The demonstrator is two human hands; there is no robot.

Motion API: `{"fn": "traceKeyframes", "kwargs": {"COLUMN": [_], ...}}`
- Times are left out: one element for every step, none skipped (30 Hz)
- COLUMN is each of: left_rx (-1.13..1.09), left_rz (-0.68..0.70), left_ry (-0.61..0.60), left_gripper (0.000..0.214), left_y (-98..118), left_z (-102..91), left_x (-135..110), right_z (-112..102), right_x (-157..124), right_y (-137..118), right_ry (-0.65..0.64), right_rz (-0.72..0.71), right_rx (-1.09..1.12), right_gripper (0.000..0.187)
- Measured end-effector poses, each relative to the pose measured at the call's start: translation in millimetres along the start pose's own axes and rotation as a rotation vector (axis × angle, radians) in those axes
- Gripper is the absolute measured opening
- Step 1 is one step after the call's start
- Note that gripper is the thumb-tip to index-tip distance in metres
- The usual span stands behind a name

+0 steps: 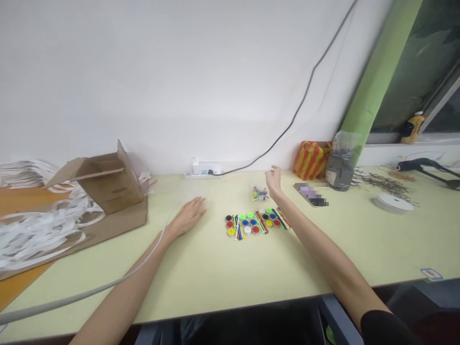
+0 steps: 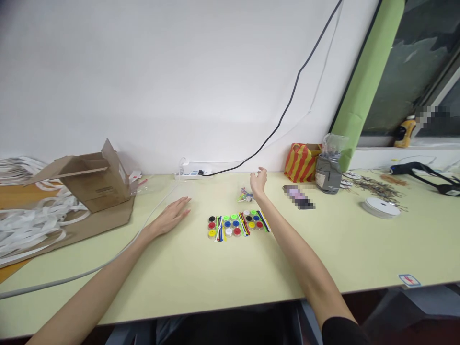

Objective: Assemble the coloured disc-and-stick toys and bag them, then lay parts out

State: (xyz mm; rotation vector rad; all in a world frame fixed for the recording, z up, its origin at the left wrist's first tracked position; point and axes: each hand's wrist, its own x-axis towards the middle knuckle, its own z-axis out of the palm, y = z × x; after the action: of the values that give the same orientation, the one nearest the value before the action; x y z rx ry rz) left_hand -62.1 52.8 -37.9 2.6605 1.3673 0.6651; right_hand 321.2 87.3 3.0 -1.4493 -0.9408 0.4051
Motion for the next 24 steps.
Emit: {"fn": "traceKeyframes", "kwargs": {"left_rx": [0.021, 0.040, 0.057, 0.072, 0.086, 0.099, 0.113, 0.126, 0.139, 0.149, 0.159, 0.169, 0.177, 0.183, 0.187, 0.186, 0.183, 0.171, 0.150, 0.116, 0.072, 0.027, -0.011, -0.041], "left_rz": [-0.014, -0.028, -0.042, -0.054, -0.063, -0.066, -0.063, -0.052, -0.039, -0.027, -0.019, -0.016, -0.015, -0.013, -0.012, -0.007, -0.002, 0.010, 0.036, 0.077, 0.121, 0.155, 0.189, 0.222], "left_ry": [-0.013, -0.033, -0.062, -0.092, -0.124, -0.153, -0.177, -0.192, -0.200, -0.200, -0.194, -0.187, -0.178, -0.170, -0.158, -0.143, -0.111, -0.069, -0.030, -0.010, -0.004, -0.001, -0.007, -0.024], "left_gripper": [0.060, 0.062, 0.064, 0.066, 0.068, 0.068, 0.069, 0.068, 0.066, 0.064, 0.061, 0.059, 0.056, 0.053, 0.050, 0.049, 0.050, 0.053, 0.056, 0.057, 0.055, 0.053, 0.051, 0.049], "left_y": [-4.8, -8.5, -10.6, -11.0, -10.0, -7.7, -4.4, -0.7, 3.2, 6.9, 10.5, 13.7, 16.9, 20.0, 23.5, 27.4, 32.0, 37.4, 43.6, 50.5, 57.8, 65.2, 72.3, 78.8], "left_z": [3.2, 5.8, 7.6, 8.5, 8.4, 7.5, 6.1, 4.4, 2.8, 1.5, 0.6, 0.2, 0.1, 0.1, 0.0, -0.5, -1.4, -2.7, -4.4, -6.3, -8.0, -9.2, -9.9, -9.9], "left_x": [-0.2, -0.5, -0.7, -0.9, -1.2, -1.5, -1.8, -2.2, -2.7, -3.2, -3.7, -4.1, -4.5, -4.9, -5.1, -5.2, -5.3, -5.2, -5.1, -4.9, -4.7, -4.5, -4.4, -4.2], "right_z": [-1.8, -4.6, -8.2, -12.4, -17.0, -21.5, -25.6, -28.9, -31.3, -32.7, -33.2, -32.8, -31.8, -30.2, -28.2, -25.7, -22.9, -19.7, -16.3, -12.8, -9.4, -6.5, -4.1, -2.7], "right_x": [-9.8, -20.9, -32.9, -45.5, -58.3, -70.8, -82.7, -94.0, -104.3, -113.6, -121.8, -129.0, -135.0, -139.8, -143.3, -145.6, -146.8, -147.1, -146.6, -145.7, -144.7, -143.8, -143.3, -143.3], "right_y": [-0.2, 0.5, 1.6, 3.0, 4.2, 4.9, 4.9, 4.1, 2.4, -0.1, -3.2, -6.6, -10.3, -13.9, -17.3, -20.4, -23.3, -25.7, -27.8, -29.3, -30.4, -30.9, -30.8, -30.1], "right_ry": [-0.031, -0.076, -0.128, -0.184, -0.236, -0.278, -0.320, -0.346, -0.368, -0.399, -0.437, -0.475, -0.519, -0.560, -0.599, -0.638, -0.672, -0.699, -0.712, -0.712, -0.704, -0.691, -0.680, -0.674], "right_rz": [-0.022, -0.052, -0.086, -0.122, -0.157, -0.186, -0.214, -0.244, -0.278, -0.321, -0.370, -0.423, -0.478, -0.532, -0.580, -0.623, -0.655, -0.676, -0.685, -0.687, -0.685, -0.682, -0.682, -0.685], "right_rx": [0.005, 0.007, 0.003, -0.006, -0.015, -0.024, -0.037, -0.053, -0.074, -0.098, -0.127, -0.161, -0.199, -0.241, -0.284, -0.325, -0.363, -0.397, -0.430, -0.465, -0.501, -0.537, -0.569, -0.595], "right_gripper": [0.057, 0.057, 0.057, 0.058, 0.060, 0.062, 0.063, 0.064, 0.063, 0.061, 0.057, 0.051, 0.044, 0.035, 0.027, 0.020, 0.015, 0.013, 0.011, 0.011, 0.011, 0.011, 0.011, 0.011]}}
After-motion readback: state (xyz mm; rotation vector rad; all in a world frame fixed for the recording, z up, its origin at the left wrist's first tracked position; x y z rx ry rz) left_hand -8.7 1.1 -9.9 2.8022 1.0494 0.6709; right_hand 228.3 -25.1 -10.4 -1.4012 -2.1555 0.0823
